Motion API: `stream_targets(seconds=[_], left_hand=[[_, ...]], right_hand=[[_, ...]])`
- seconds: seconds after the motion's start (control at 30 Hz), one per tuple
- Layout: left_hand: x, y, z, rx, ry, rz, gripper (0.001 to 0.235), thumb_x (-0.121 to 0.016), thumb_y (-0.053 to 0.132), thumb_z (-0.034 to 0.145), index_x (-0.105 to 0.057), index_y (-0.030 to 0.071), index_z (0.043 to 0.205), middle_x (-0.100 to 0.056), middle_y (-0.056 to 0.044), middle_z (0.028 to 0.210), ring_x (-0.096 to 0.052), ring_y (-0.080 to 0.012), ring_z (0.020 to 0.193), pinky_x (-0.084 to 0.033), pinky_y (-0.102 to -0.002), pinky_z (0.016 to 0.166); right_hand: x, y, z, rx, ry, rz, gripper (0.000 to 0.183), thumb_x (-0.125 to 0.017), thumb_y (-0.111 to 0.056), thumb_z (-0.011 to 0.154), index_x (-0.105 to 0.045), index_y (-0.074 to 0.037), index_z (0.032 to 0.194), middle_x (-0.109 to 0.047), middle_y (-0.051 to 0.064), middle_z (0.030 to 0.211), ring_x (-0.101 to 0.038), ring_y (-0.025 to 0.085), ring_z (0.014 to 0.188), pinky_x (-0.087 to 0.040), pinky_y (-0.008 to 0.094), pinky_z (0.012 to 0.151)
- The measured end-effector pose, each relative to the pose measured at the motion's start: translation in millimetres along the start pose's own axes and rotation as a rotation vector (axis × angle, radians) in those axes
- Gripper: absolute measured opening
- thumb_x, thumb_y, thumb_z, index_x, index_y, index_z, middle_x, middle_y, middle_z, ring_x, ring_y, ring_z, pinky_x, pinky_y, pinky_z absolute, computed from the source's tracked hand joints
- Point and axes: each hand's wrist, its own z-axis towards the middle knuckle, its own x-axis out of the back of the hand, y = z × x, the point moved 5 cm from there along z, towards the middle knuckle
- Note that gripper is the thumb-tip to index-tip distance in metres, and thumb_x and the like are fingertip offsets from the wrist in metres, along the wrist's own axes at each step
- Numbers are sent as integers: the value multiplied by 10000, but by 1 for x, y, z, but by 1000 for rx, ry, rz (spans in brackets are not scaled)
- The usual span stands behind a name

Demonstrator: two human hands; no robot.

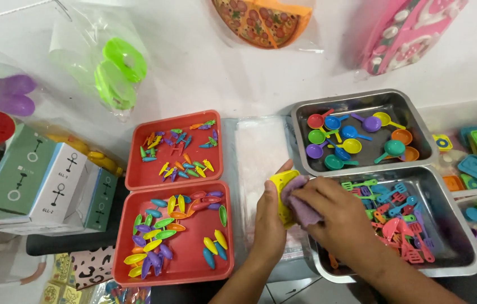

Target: The person wipes various small plastic toys, including a yellow toy, a blue cup, and an orange fork, using a purple cloth. The cleaned items are placed into red trays or metal containers on the floor.

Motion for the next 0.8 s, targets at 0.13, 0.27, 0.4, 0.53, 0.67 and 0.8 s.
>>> stream_targets(seconds=[0.13,0.27,0.4,0.53,0.67,0.8], left_hand=[[4,-5,0,22,14,-165,706,-180,480,1047,-452,48,1534,-670,-155,1262,-657,-199,1064,-542,-298,913],[-1,2,-2,-51,-41,-30,699,-155,432,1051,-432,-12,1513,-609,-206,1404,-649,-240,1185,-546,-304,961],[8,4,0,-58,-16,-110,696,-199,447,1058,-437,-13,1524,-666,-192,1271,-652,-217,1073,-536,-309,933],[6,12,-2,-64,-54,22,666,-209,423,1069,-479,-25,1482,-663,-178,1257,-662,-186,1022,-560,-275,860],[13,3,1,-27,-1,-30,617,-239,368,1076,-481,-27,1484,-673,-168,1217,-657,-188,1027,-551,-285,907],[14,5,1,-59,-16,-99,593,-240,357,1089,-467,-10,1496,-665,-156,1215,-636,-153,931,-534,-256,802]], right_hand=[[-3,-4,-2,84,-19,54,439,-797,-45,565,-747,-103,997,-687,2,988,-683,220,890,-544,346,773],[12,-13,3,44,130,-114,473,-803,-59,543,-747,-69,1012,-683,29,955,-611,223,754,-489,353,695],[-1,-9,0,142,-72,81,433,-767,-13,554,-743,-91,979,-656,10,927,-669,224,823,-532,352,730],[4,-6,-2,106,63,-41,420,-782,-5,614,-742,-58,1029,-675,42,1004,-645,223,847,-522,345,718],[-10,-8,-5,124,-117,-31,394,-755,-59,627,-743,-121,1016,-641,12,932,-664,243,816,-524,358,706],[-2,-4,1,75,-163,56,343,-775,-119,629,-769,-126,972,-659,16,884,-645,217,764,-516,349,648]])
